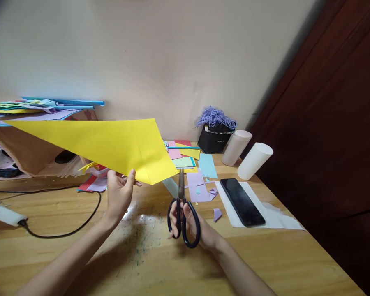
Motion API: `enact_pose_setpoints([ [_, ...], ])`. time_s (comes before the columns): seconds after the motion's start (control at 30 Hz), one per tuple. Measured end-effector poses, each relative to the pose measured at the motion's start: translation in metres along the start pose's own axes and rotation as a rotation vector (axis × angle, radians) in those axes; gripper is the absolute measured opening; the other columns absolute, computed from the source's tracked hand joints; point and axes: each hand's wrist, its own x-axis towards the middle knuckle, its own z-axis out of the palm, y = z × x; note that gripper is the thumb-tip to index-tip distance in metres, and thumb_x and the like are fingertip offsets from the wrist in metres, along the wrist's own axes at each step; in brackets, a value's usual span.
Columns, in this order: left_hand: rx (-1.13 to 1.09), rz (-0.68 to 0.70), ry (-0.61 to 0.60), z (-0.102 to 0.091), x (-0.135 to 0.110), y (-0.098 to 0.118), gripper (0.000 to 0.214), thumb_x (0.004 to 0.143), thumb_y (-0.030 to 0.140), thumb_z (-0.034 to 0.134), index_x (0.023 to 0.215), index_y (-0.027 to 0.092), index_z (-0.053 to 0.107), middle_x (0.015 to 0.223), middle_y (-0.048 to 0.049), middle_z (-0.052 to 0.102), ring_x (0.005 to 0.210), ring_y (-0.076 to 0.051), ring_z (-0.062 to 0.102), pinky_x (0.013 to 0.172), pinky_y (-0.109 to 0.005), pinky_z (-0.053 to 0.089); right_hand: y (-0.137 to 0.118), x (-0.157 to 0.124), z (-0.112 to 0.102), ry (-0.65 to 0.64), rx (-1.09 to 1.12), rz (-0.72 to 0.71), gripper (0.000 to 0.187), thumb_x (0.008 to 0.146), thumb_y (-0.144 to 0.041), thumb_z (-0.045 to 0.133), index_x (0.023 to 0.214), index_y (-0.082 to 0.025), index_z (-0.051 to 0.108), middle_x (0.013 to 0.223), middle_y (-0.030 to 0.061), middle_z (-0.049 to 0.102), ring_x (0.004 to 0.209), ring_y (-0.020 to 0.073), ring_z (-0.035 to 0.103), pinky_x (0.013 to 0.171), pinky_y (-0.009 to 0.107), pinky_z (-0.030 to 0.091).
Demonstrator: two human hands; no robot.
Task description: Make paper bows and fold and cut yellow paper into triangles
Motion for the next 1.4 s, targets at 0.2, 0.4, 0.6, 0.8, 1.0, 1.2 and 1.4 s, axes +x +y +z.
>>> enact_pose_setpoints([
  [0.2, 0.003, 0.032, 0.025, 0.001, -0.004, -0.007, 0.026, 0.082, 0.03, 0.055, 0.077, 0.021, 0.032, 0.071, 0.0047, 0.048, 0.048, -0.008, 0.055, 0.045, -0.021, 0.044, 0.017, -0.008, 0.01, -0.08, -0.013, 0.172, 0.072, 0.064, -0.083, 0.036, 0.087, -0.016, 0.05, 0.063, -0.0031, 0.044, 0.047, 0.0074, 0.045, 0.066, 0.037, 0.052],
  [0.4, 0.077, 0.068, -0.046, 0.006, -0.016, -0.006, 0.022, 0.083, 0.031, 0.055, 0.08, 0.021, 0.035, 0.067, 0.0038, 0.049, 0.049, -0.009, 0.052, 0.046, -0.022, 0.043, 0.018, -0.01, 0.012, -0.043, -0.137, 0.204, 0.071, 0.069, -0.081, 0.031, 0.088, -0.015, 0.05, 0.061, -0.0029, 0.046, 0.047, 0.0077, 0.047, 0.064, 0.036, 0.053],
  [0.6, 0.099, 0.081, -0.077, 0.009, -0.021, -0.011, 0.025, 0.08, 0.034, 0.057, 0.082, 0.021, 0.037, 0.07, 0.0023, 0.051, 0.051, -0.01, 0.054, 0.046, -0.023, 0.043, 0.013, -0.006, 0.017, -0.029, -0.185, 0.215, 0.072, 0.064, -0.084, 0.035, 0.082, -0.015, 0.049, 0.058, -0.0049, 0.044, 0.045, 0.0072, 0.047, 0.059, 0.033, 0.052],
  [0.8, 0.136, 0.06, -0.107, 0.011, -0.022, -0.009, 0.031, 0.075, 0.033, 0.063, 0.078, 0.021, 0.035, 0.066, 0.0034, 0.051, 0.051, -0.013, 0.058, 0.044, -0.023, 0.043, 0.006, -0.003, 0.018, 0.022, -0.192, 0.218, 0.075, 0.06, -0.086, 0.034, 0.077, -0.015, 0.049, 0.052, -0.0064, 0.044, 0.041, 0.0069, 0.046, 0.052, 0.03, 0.05],
  [1.0, -0.069, -0.059, -0.212, 0.016, -0.02, -0.003, 0.045, 0.063, 0.029, 0.074, 0.092, 0.021, 0.04, 0.092, -0.0049, 0.062, 0.07, -0.018, 0.066, 0.062, -0.032, 0.054, -0.002, -0.003, 0.017, 0.027, -0.221, 0.208, 0.074, 0.059, -0.086, 0.035, 0.076, -0.015, 0.049, 0.051, -0.007, 0.043, 0.041, 0.006, 0.045, 0.051, 0.028, 0.05],
  [1.2, 0.006, -0.13, -0.307, 0.015, -0.014, -0.002, 0.039, 0.061, 0.032, 0.075, 0.092, 0.016, 0.056, 0.088, -0.0078, 0.067, 0.074, -0.021, 0.065, 0.062, -0.032, 0.053, -0.006, -0.003, 0.015, 0.047, -0.246, 0.235, 0.074, 0.061, -0.085, 0.037, 0.078, -0.014, 0.051, 0.052, -0.0065, 0.043, 0.04, 0.0054, 0.045, 0.046, 0.024, 0.048],
  [1.4, 0.184, -0.206, -0.421, 0.01, -0.011, -0.007, 0.03, 0.065, 0.039, 0.07, 0.079, 0.014, 0.061, 0.073, -0.0053, 0.068, 0.068, -0.021, 0.064, 0.061, -0.028, 0.05, -0.005, -0.002, 0.013, 0.046, -0.241, 0.251, 0.076, 0.058, -0.085, 0.038, 0.075, -0.013, 0.052, 0.05, -0.0069, 0.043, 0.039, 0.0058, 0.046, 0.043, 0.023, 0.048],
])
